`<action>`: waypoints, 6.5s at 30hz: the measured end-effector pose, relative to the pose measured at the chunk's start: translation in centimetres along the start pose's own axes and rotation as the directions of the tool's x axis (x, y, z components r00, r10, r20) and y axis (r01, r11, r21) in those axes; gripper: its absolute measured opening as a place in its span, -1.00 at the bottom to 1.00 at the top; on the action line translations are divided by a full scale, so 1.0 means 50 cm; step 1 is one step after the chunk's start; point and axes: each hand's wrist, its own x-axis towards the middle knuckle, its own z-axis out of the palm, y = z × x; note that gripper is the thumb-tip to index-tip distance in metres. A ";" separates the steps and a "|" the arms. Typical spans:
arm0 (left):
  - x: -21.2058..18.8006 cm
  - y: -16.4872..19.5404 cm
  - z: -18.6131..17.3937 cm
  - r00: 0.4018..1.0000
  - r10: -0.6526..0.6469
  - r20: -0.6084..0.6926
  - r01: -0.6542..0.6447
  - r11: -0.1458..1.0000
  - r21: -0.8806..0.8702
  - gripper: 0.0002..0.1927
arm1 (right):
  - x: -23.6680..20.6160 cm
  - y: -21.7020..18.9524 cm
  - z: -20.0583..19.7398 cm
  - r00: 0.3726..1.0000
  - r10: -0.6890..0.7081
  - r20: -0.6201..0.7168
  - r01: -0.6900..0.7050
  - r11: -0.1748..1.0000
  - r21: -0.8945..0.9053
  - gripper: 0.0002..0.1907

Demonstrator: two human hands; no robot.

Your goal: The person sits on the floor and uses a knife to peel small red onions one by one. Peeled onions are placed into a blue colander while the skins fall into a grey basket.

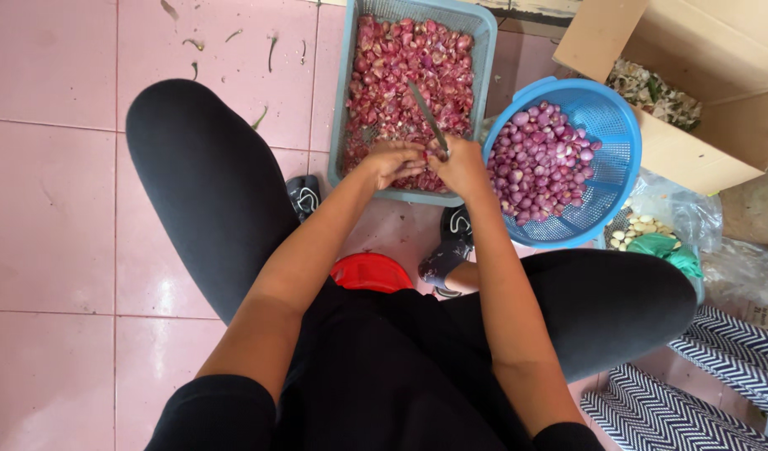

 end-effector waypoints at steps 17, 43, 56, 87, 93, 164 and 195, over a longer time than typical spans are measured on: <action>-0.038 -0.011 0.019 0.761 0.628 -0.166 0.062 0.185 0.981 -0.33 | -0.040 0.115 -0.198 0.905 0.209 -0.371 -0.253 0.965 -0.074 -0.65; 0.004 -0.025 0.012 0.838 0.517 -0.176 0.368 -0.297 0.881 -0.76 | 0.008 0.049 -0.092 0.971 0.134 -0.197 -0.168 0.971 -0.168 -0.70; 0.023 0.068 -0.010 0.521 0.810 0.269 -0.020 -0.304 0.952 -0.78 | 0.017 0.027 -0.087 0.977 0.119 -0.178 -0.156 0.965 -0.210 -0.68; 0.057 0.061 -0.003 0.566 0.801 0.195 -0.064 -0.194 0.979 -0.88 | 0.065 -0.048 -0.060 0.982 0.143 -0.126 -0.170 0.958 -0.231 -0.67; 0.019 0.068 0.009 0.658 0.742 0.130 -0.065 -0.116 0.991 -0.75 | 0.082 -0.045 -0.044 0.988 0.086 -0.126 -0.115 0.962 -0.246 -0.66; -0.114 0.166 0.072 0.284 0.956 0.067 -0.695 0.157 0.702 -0.86 | 0.095 -0.152 0.041 0.989 0.046 -0.141 -0.059 0.994 -0.092 -0.59; -0.110 0.175 0.071 0.320 0.947 -0.019 -0.801 0.281 0.528 -0.79 | 0.085 -0.190 0.005 0.990 -0.037 -0.138 0.023 0.995 -0.100 -0.36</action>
